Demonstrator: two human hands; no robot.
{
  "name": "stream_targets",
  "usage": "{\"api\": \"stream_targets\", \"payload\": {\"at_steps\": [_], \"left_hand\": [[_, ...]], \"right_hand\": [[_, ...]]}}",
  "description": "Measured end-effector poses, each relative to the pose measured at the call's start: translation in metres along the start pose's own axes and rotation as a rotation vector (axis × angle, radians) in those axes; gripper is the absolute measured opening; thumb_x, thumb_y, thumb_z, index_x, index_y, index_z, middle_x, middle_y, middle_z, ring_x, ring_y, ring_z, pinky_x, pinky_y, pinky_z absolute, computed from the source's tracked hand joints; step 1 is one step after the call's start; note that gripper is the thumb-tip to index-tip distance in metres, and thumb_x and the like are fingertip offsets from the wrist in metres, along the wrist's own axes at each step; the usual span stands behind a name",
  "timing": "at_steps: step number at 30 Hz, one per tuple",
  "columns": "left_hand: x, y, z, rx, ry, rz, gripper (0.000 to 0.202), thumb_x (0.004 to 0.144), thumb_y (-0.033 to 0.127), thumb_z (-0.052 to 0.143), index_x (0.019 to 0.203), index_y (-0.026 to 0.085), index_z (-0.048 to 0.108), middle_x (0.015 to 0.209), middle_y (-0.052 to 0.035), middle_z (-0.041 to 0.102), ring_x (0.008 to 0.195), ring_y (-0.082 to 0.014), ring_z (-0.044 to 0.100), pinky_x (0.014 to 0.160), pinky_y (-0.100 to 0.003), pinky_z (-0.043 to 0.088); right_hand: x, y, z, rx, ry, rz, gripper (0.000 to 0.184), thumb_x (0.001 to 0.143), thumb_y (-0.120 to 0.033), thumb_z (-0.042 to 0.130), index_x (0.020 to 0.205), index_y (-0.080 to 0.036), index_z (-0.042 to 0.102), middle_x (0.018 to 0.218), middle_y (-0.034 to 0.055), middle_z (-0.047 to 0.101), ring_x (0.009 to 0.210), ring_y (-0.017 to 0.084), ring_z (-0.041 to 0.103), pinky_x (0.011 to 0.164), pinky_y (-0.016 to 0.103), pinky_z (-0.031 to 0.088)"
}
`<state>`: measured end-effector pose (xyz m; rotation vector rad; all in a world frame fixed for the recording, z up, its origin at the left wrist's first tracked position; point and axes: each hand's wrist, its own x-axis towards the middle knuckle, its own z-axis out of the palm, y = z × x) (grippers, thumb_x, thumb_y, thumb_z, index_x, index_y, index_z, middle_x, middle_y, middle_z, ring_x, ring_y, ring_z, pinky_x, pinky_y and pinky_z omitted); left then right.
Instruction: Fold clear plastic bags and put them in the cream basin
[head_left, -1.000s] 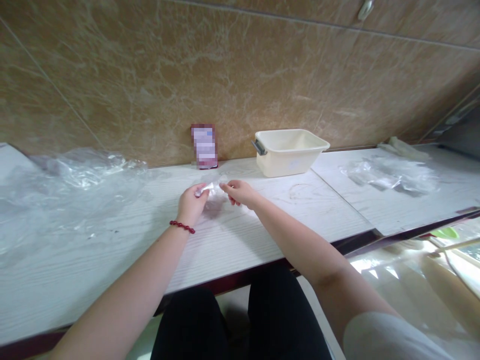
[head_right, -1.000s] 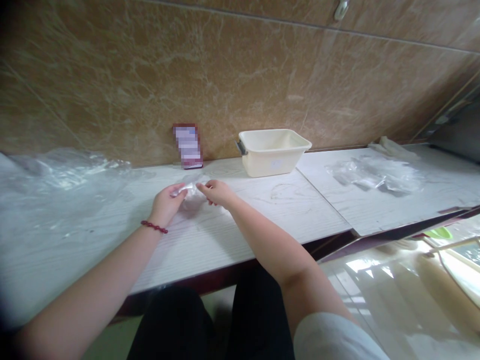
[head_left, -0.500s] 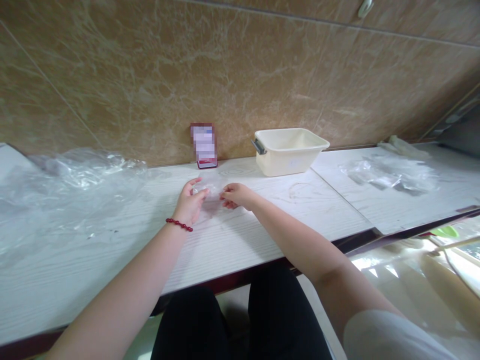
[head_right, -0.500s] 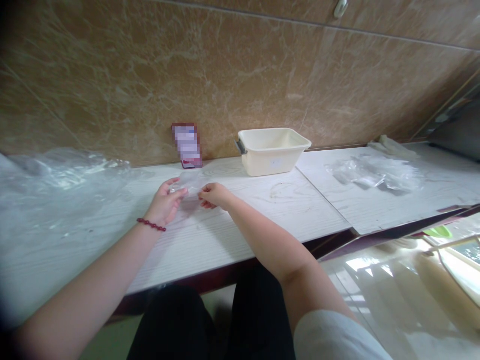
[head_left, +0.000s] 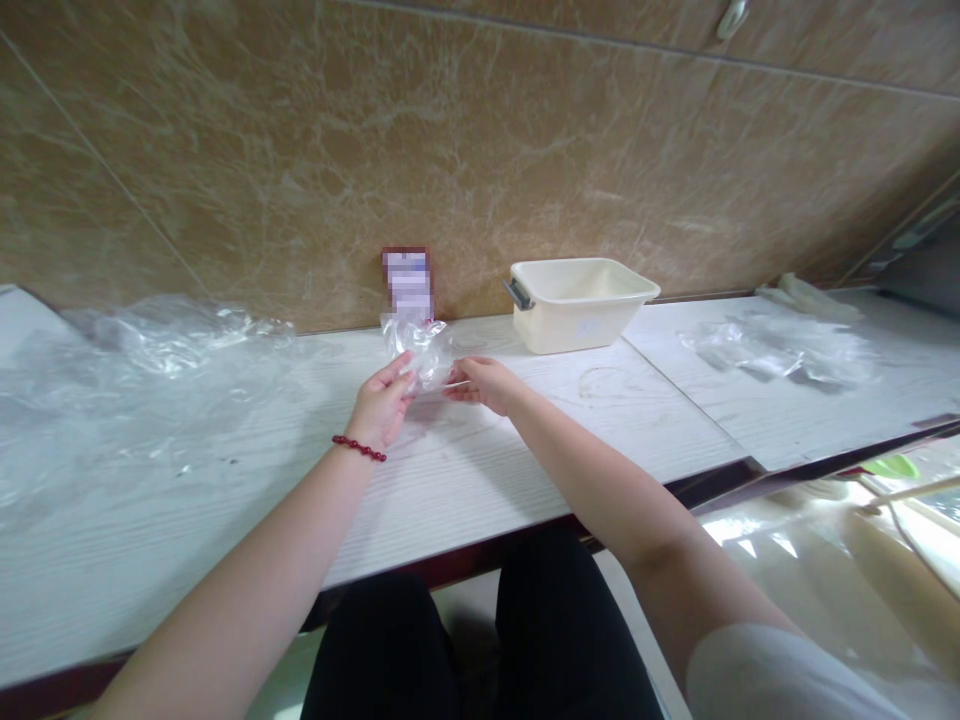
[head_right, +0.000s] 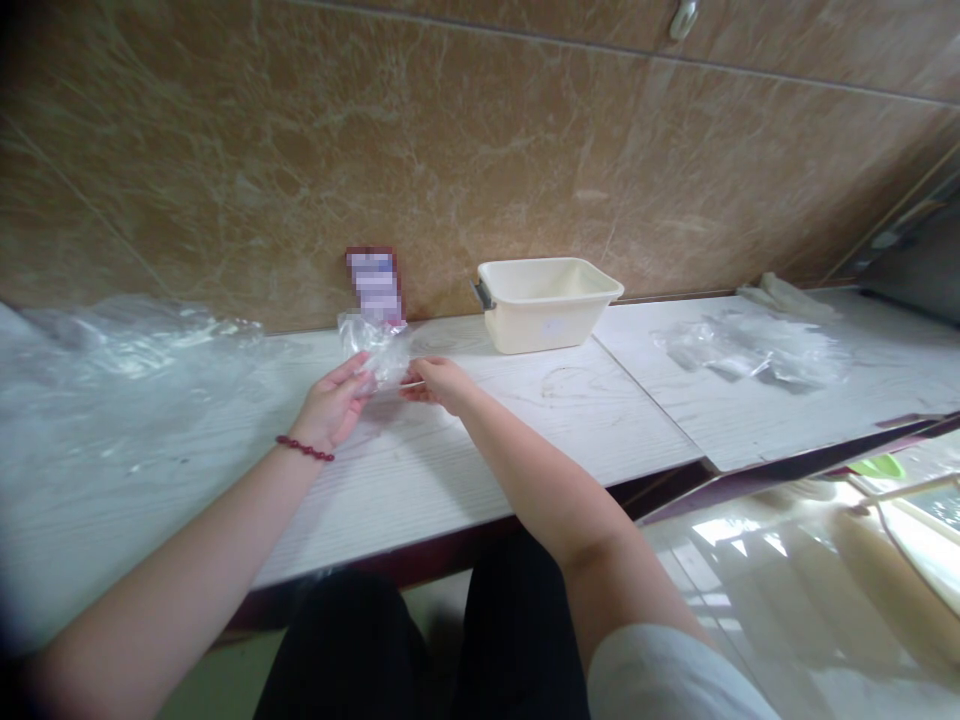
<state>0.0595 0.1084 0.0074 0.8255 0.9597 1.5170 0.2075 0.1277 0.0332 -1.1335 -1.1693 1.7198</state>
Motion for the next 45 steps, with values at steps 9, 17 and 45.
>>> {"api": "stream_targets", "payload": {"at_steps": [9, 17, 45], "left_hand": [[-0.002, -0.001, 0.003, 0.056, 0.018, 0.082, 0.056, 0.053, 0.014, 0.067, 0.108, 0.015, 0.055, 0.069, 0.0003, 0.061, 0.06, -0.0067, 0.053, 0.069, -0.024, 0.043], [-0.002, -0.006, 0.001, 0.199, -0.045, 0.141, 0.055, 0.056, 0.019, 0.067, 0.11, 0.017, 0.053, 0.078, -0.0021, 0.064, 0.068, -0.0098, 0.056, 0.076, -0.028, 0.043], [-0.012, -0.004, 0.006, 0.283, -0.224, 0.228, 0.046, 0.058, 0.021, 0.066, 0.103, 0.02, 0.056, 0.107, -0.005, 0.056, 0.091, -0.0152, 0.055, 0.086, -0.032, 0.04]], "right_hand": [[0.009, 0.006, -0.008, -0.469, 0.205, -0.341, 0.032, 0.077, -0.045, 0.041, 0.064, -0.017, 0.047, 0.057, -0.0002, 0.055, 0.046, 0.007, 0.051, 0.049, 0.019, 0.043], [-0.01, -0.005, -0.007, -0.887, 0.414, -0.724, 0.038, 0.079, -0.046, 0.034, 0.062, -0.018, 0.051, 0.055, -0.0026, 0.051, 0.053, 0.007, 0.046, 0.054, 0.017, 0.034], [0.003, 0.002, -0.01, -0.55, 0.31, -0.676, 0.024, 0.068, -0.028, 0.053, 0.089, -0.017, 0.05, 0.08, 0.0012, 0.061, 0.076, 0.009, 0.057, 0.072, 0.025, 0.043]]}}
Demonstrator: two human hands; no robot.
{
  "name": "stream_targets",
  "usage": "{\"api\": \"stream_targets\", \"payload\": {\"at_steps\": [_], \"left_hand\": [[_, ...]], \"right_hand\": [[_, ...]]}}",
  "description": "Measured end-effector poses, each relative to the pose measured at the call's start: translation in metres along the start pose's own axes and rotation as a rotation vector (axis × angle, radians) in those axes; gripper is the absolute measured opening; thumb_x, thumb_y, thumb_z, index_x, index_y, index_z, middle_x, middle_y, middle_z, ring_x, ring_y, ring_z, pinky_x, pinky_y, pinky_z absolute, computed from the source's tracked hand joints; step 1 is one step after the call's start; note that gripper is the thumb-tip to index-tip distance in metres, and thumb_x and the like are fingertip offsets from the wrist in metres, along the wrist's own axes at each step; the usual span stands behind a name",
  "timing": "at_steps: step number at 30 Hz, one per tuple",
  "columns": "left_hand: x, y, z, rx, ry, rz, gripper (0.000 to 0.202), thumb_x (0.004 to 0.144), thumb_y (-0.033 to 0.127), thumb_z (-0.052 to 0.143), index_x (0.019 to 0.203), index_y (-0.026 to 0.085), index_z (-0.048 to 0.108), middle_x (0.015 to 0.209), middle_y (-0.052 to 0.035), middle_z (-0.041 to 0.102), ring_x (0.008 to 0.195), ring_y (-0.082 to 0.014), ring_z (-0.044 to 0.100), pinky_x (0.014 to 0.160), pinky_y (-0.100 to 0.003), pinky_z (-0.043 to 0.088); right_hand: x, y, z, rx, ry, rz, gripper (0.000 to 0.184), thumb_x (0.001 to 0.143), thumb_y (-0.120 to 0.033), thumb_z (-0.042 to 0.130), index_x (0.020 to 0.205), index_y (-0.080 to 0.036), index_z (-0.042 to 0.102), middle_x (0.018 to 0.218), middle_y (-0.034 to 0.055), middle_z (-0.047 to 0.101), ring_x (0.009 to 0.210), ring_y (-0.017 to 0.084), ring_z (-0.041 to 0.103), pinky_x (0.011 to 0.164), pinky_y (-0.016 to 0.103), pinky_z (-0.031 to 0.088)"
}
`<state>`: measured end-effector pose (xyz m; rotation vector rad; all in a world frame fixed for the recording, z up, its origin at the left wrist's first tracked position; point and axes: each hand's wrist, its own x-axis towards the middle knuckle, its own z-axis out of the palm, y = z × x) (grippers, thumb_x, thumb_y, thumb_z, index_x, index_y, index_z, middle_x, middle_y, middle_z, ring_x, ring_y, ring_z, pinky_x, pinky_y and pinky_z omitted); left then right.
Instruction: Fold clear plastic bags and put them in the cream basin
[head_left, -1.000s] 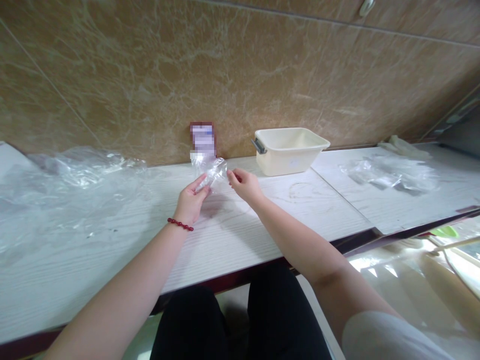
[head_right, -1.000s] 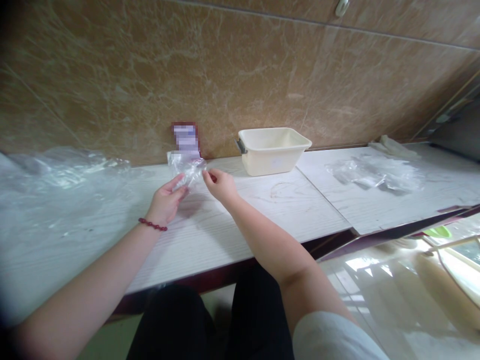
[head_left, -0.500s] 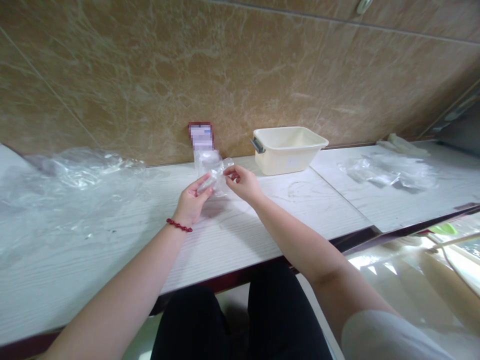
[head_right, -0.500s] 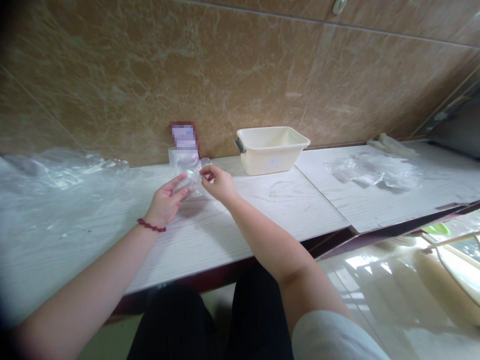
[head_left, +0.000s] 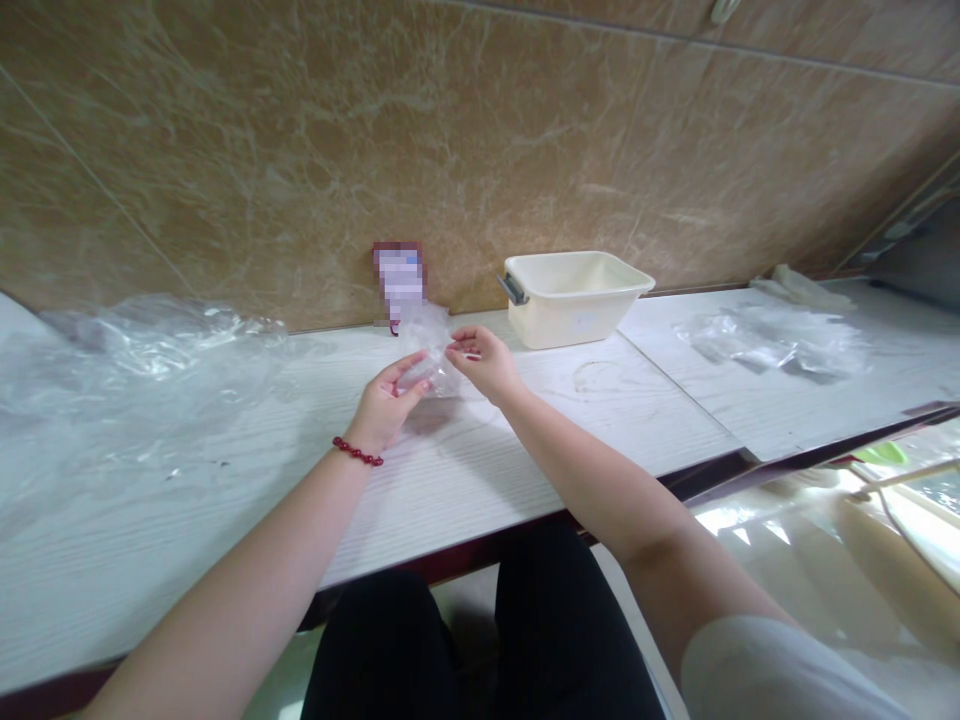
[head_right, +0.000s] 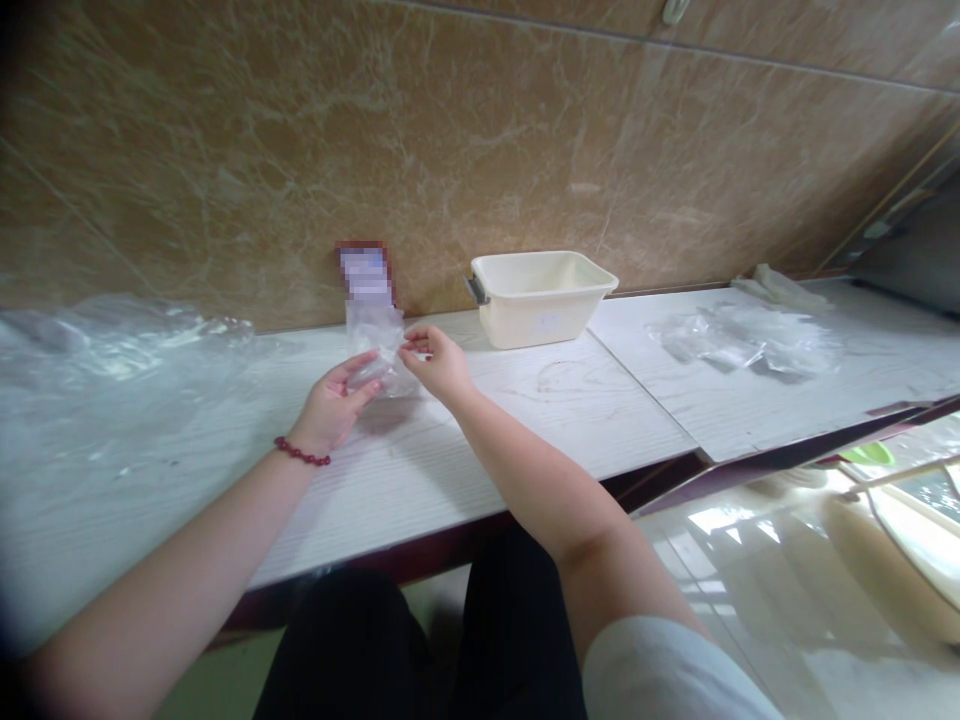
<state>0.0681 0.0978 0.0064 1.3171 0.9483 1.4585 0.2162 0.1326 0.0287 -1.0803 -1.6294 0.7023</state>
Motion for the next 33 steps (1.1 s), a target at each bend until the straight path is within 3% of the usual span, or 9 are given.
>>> {"api": "stream_targets", "payload": {"at_steps": [8, 12, 19, 22, 27, 33], "left_hand": [[0.0014, -0.0031, -0.0015, 0.135, 0.027, 0.036, 0.045, 0.058, 0.025, 0.067, 0.101, 0.018, 0.056, 0.107, -0.0066, 0.056, 0.094, -0.0183, 0.053, 0.087, -0.036, 0.039], [0.0019, -0.0031, -0.001, 0.209, 0.024, 0.094, 0.043, 0.059, 0.025, 0.066, 0.101, 0.019, 0.055, 0.108, -0.0064, 0.054, 0.1, -0.0197, 0.05, 0.09, -0.038, 0.037], [0.0, -0.0044, -0.0015, 0.297, -0.04, 0.2, 0.051, 0.059, 0.021, 0.066, 0.107, 0.025, 0.05, 0.114, -0.0038, 0.05, 0.109, -0.0192, 0.043, 0.096, -0.038, 0.031], [-0.0014, -0.0035, -0.0012, 0.272, -0.116, 0.195, 0.052, 0.06, 0.021, 0.065, 0.109, 0.025, 0.048, 0.116, -0.0045, 0.049, 0.109, -0.0196, 0.044, 0.095, -0.039, 0.032], [-0.0027, 0.0007, 0.0004, 0.278, -0.178, 0.217, 0.049, 0.062, 0.021, 0.064, 0.109, 0.024, 0.049, 0.117, -0.0047, 0.049, 0.11, -0.0194, 0.042, 0.096, -0.039, 0.031], [-0.0027, 0.0021, 0.0004, 0.296, -0.185, 0.201, 0.04, 0.069, 0.025, 0.058, 0.108, 0.022, 0.05, 0.116, -0.0054, 0.05, 0.11, -0.0192, 0.043, 0.094, -0.038, 0.034]], "right_hand": [[0.0003, 0.0049, 0.0061, 0.118, 0.04, -0.032, 0.023, 0.065, -0.025, 0.056, 0.085, -0.017, 0.049, 0.078, 0.0005, 0.056, 0.075, 0.009, 0.055, 0.069, 0.025, 0.047], [0.0013, 0.0091, 0.0078, 0.136, 0.107, -0.088, 0.03, 0.062, -0.025, 0.059, 0.09, -0.02, 0.048, 0.095, 0.0033, 0.051, 0.086, 0.012, 0.051, 0.065, 0.024, 0.049], [0.001, 0.0076, 0.0065, 0.246, 0.143, -0.049, 0.054, 0.058, -0.028, 0.063, 0.105, -0.023, 0.038, 0.119, 0.0077, 0.034, 0.102, 0.017, 0.045, 0.068, 0.026, 0.051], [0.0011, 0.0052, 0.0073, 0.305, 0.1, -0.022, 0.054, 0.057, -0.029, 0.065, 0.103, -0.022, 0.037, 0.111, 0.0073, 0.04, 0.094, 0.015, 0.05, 0.068, 0.025, 0.05], [0.001, 0.0068, 0.0086, 0.279, 0.005, -0.004, 0.055, 0.059, -0.029, 0.063, 0.106, -0.021, 0.035, 0.078, -0.0009, 0.052, 0.064, 0.009, 0.055, 0.061, 0.024, 0.047], [0.0, 0.0095, 0.0079, 0.168, 0.019, -0.009, 0.051, 0.061, -0.03, 0.062, 0.104, -0.021, 0.037, 0.069, -0.0035, 0.053, 0.06, 0.009, 0.054, 0.059, 0.024, 0.045]]}}
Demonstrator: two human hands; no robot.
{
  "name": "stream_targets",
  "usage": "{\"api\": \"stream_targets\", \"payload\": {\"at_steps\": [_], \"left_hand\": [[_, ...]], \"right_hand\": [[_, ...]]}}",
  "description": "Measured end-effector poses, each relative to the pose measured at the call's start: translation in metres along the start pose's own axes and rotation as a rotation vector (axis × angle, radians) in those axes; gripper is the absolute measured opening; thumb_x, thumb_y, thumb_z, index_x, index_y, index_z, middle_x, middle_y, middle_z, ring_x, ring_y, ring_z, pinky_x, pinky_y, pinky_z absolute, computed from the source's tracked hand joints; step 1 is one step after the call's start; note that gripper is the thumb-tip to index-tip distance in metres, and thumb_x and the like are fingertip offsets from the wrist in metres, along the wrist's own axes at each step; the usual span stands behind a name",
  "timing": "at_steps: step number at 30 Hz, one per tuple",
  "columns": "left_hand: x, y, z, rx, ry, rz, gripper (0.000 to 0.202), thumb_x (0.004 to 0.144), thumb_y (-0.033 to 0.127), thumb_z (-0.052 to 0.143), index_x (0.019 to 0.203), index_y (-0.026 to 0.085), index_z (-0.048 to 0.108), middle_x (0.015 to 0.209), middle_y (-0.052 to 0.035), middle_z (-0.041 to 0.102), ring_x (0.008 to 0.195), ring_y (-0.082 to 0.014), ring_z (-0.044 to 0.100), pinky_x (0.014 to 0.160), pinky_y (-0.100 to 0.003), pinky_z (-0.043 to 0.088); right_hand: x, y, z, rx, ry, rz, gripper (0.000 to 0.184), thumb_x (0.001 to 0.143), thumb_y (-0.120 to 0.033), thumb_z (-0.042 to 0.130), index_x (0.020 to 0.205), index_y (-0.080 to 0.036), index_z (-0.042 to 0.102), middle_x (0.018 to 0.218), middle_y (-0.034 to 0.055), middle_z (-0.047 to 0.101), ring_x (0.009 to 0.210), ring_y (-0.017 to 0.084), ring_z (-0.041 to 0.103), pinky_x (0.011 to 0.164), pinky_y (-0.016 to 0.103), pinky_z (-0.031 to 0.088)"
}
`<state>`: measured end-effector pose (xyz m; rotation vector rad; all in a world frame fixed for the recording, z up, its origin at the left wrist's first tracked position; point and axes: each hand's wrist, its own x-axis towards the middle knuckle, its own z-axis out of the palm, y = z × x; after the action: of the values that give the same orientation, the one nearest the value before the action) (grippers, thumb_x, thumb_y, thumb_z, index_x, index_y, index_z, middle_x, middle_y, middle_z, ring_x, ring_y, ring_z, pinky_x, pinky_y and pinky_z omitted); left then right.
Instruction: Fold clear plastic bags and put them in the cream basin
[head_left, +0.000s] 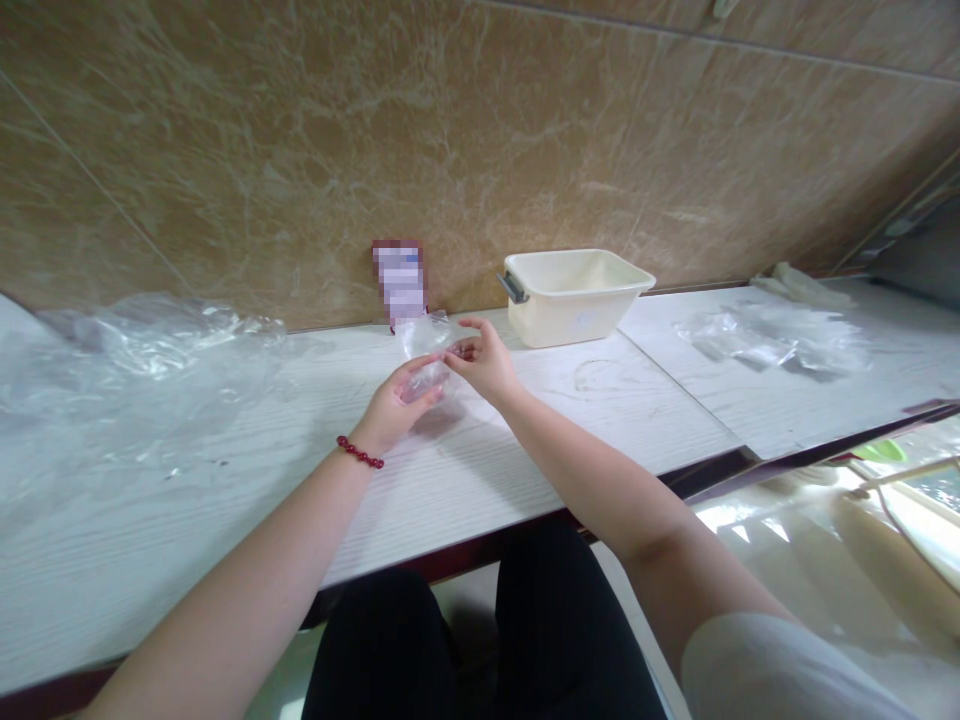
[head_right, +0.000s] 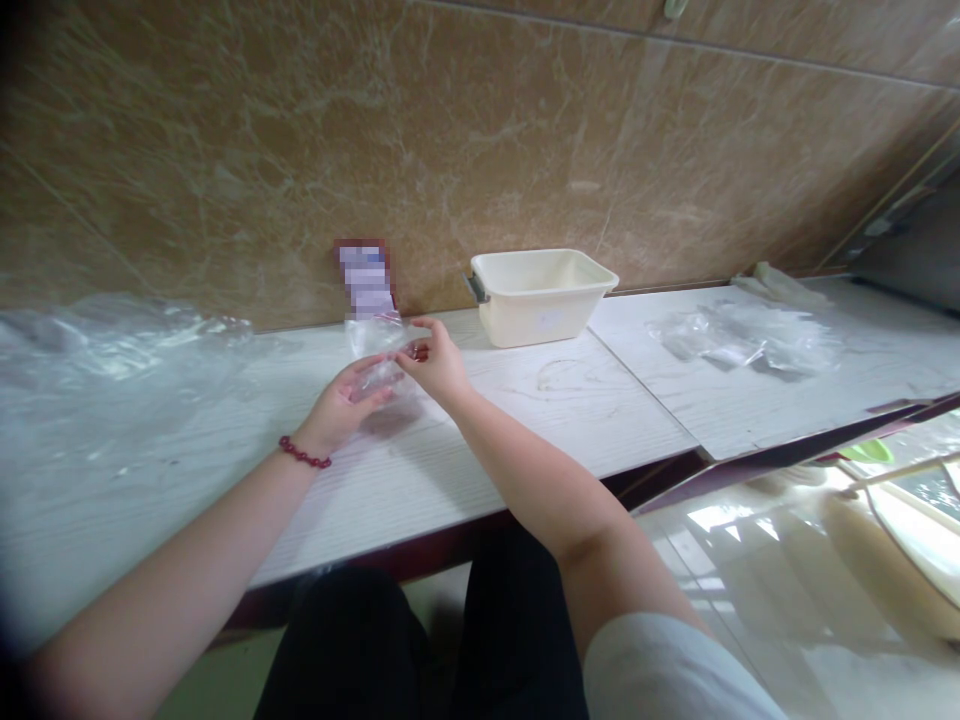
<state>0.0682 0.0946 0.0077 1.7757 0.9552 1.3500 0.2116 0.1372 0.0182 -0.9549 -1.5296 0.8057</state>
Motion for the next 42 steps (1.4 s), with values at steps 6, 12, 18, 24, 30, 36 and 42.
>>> {"api": "stream_targets", "payload": {"at_steps": [6, 12, 18, 24, 30, 36, 42], "left_hand": [[0.0, -0.003, -0.001, -0.043, 0.012, -0.06, 0.036, 0.073, 0.028, 0.053, 0.108, 0.022, 0.05, 0.119, -0.0056, 0.048, 0.11, -0.0197, 0.043, 0.088, -0.035, 0.041], [-0.001, -0.008, -0.002, -0.081, 0.001, -0.078, 0.04, 0.072, 0.028, 0.054, 0.111, 0.022, 0.048, 0.125, -0.0068, 0.042, 0.106, -0.0215, 0.047, 0.087, -0.038, 0.042], [-0.002, -0.007, -0.002, 0.063, -0.024, -0.045, 0.036, 0.072, 0.027, 0.054, 0.108, 0.022, 0.052, 0.116, -0.0056, 0.051, 0.107, -0.0193, 0.046, 0.094, -0.036, 0.034], [-0.001, -0.007, -0.003, 0.079, -0.071, -0.07, 0.034, 0.072, 0.03, 0.054, 0.105, 0.02, 0.055, 0.115, -0.0062, 0.052, 0.106, -0.0201, 0.047, 0.094, -0.037, 0.033], [-0.001, -0.006, -0.004, 0.06, -0.039, -0.102, 0.029, 0.072, 0.031, 0.054, 0.097, 0.019, 0.061, 0.104, -0.0055, 0.059, 0.099, -0.0194, 0.052, 0.091, -0.035, 0.037], [0.0, -0.01, -0.001, -0.02, 0.02, -0.131, 0.026, 0.066, 0.03, 0.059, 0.089, 0.019, 0.064, 0.102, -0.006, 0.06, 0.091, -0.0186, 0.056, 0.086, -0.035, 0.041], [0.001, -0.004, 0.0, -0.024, 0.087, -0.196, 0.041, 0.062, 0.031, 0.064, 0.1, 0.017, 0.058, 0.088, -0.0064, 0.064, 0.073, -0.0154, 0.06, 0.075, -0.033, 0.047]], "right_hand": [[0.0, -0.006, -0.001, -0.076, 0.052, -0.059, 0.041, 0.057, -0.032, 0.064, 0.092, -0.018, 0.046, 0.081, 0.0017, 0.052, 0.073, 0.011, 0.052, 0.057, 0.022, 0.046], [-0.003, -0.013, -0.003, -0.172, 0.05, -0.083, 0.019, 0.065, -0.036, 0.057, 0.068, -0.017, 0.056, 0.081, 0.0046, 0.052, 0.082, 0.013, 0.05, 0.058, 0.021, 0.046], [-0.002, -0.014, -0.004, -0.152, 0.018, -0.007, 0.021, 0.063, -0.038, 0.059, 0.067, -0.018, 0.061, 0.087, 0.003, 0.057, 0.091, 0.014, 0.05, 0.075, 0.026, 0.04], [0.0, -0.006, -0.001, 0.112, -0.112, 0.155, 0.027, 0.062, -0.043, 0.059, 0.069, -0.017, 0.059, 0.07, -0.0004, 0.057, 0.069, 0.01, 0.052, 0.066, 0.023, 0.04], [0.0, -0.005, 0.002, 0.181, -0.158, 0.197, 0.027, 0.059, -0.041, 0.061, 0.072, -0.016, 0.059, 0.061, -0.0027, 0.054, 0.052, 0.005, 0.044, 0.05, 0.018, 0.036], [-0.002, 0.001, 0.009, 0.178, -0.133, 0.172, 0.029, 0.057, -0.037, 0.064, 0.073, -0.018, 0.048, 0.056, -0.0071, 0.044, 0.043, 0.003, 0.036, 0.039, 0.015, 0.029], [-0.003, -0.003, 0.009, 0.233, -0.119, 0.193, 0.032, 0.061, -0.044, 0.058, 0.069, -0.018, 0.041, 0.057, -0.0075, 0.042, 0.046, 0.003, 0.039, 0.042, 0.014, 0.035]]}}
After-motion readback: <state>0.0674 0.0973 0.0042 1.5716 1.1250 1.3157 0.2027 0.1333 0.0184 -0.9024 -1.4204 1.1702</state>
